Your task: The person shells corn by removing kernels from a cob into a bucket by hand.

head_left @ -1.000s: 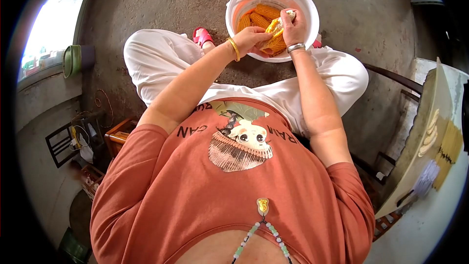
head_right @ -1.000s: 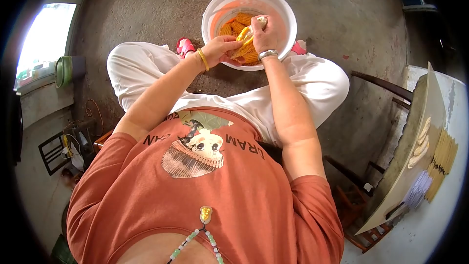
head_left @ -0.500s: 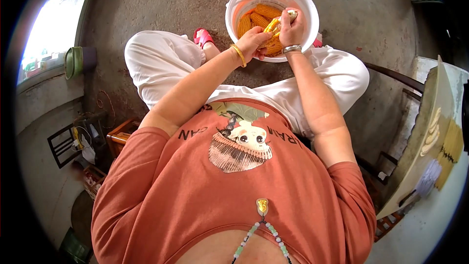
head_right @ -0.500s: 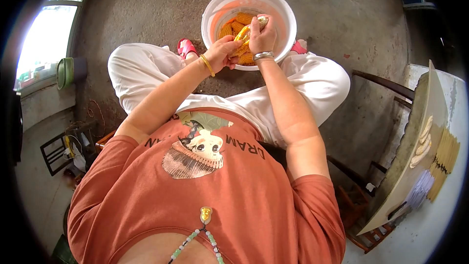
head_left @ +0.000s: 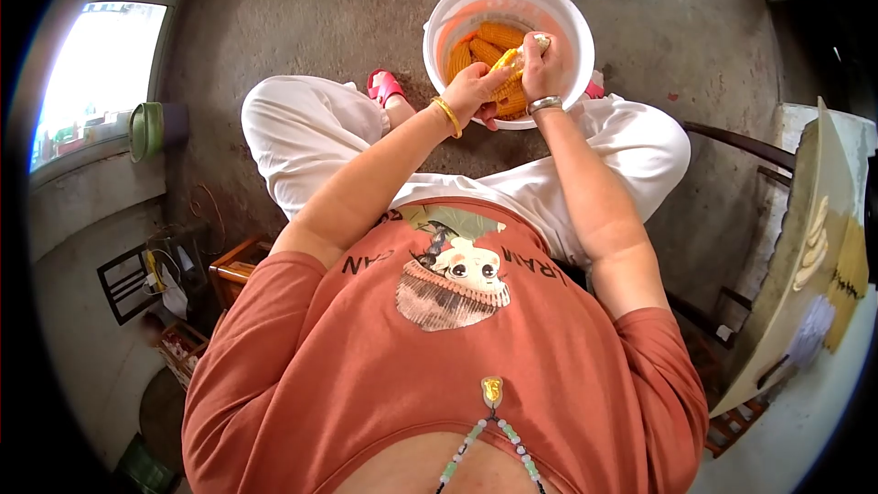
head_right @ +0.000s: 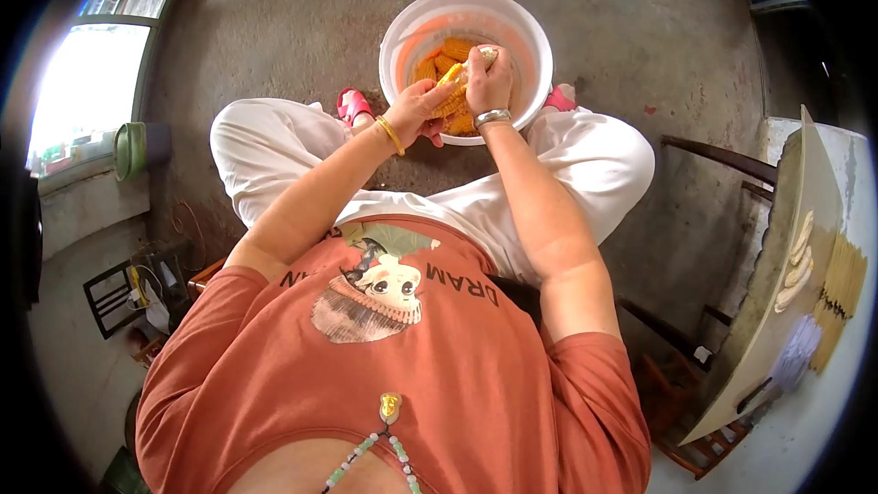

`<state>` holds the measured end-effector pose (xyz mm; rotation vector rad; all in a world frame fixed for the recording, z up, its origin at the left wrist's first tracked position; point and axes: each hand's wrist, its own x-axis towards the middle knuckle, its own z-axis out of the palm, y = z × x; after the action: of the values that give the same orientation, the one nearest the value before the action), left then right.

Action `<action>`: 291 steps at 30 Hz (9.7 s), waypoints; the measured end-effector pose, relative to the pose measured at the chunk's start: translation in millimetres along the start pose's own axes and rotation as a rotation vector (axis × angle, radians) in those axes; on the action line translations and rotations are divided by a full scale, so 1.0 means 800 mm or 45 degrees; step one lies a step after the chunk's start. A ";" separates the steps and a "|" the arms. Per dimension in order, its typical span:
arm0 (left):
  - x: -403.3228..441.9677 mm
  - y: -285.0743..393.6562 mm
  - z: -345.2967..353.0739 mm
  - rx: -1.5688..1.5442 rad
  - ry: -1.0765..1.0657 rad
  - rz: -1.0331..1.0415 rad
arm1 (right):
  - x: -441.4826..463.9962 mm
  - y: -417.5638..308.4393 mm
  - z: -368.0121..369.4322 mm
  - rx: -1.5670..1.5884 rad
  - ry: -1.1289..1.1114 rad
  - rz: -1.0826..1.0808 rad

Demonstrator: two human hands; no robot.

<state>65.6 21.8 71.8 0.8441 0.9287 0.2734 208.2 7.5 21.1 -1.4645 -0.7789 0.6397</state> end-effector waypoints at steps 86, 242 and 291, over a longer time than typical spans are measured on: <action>-0.003 -0.024 -0.032 0.181 0.363 -0.418 | -0.023 0.047 0.020 0.375 -0.919 0.917; 0.007 -0.028 -0.056 -0.098 0.121 -0.515 | -0.038 0.051 0.026 0.380 -0.965 0.581; -0.001 -0.038 -0.066 -0.263 -0.277 -0.311 | -0.041 0.027 0.022 -0.336 -0.758 0.069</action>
<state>19.1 28.7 33.2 0.5515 0.7755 0.0624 176.0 -6.6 -3.7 -1.5500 -1.3250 1.0702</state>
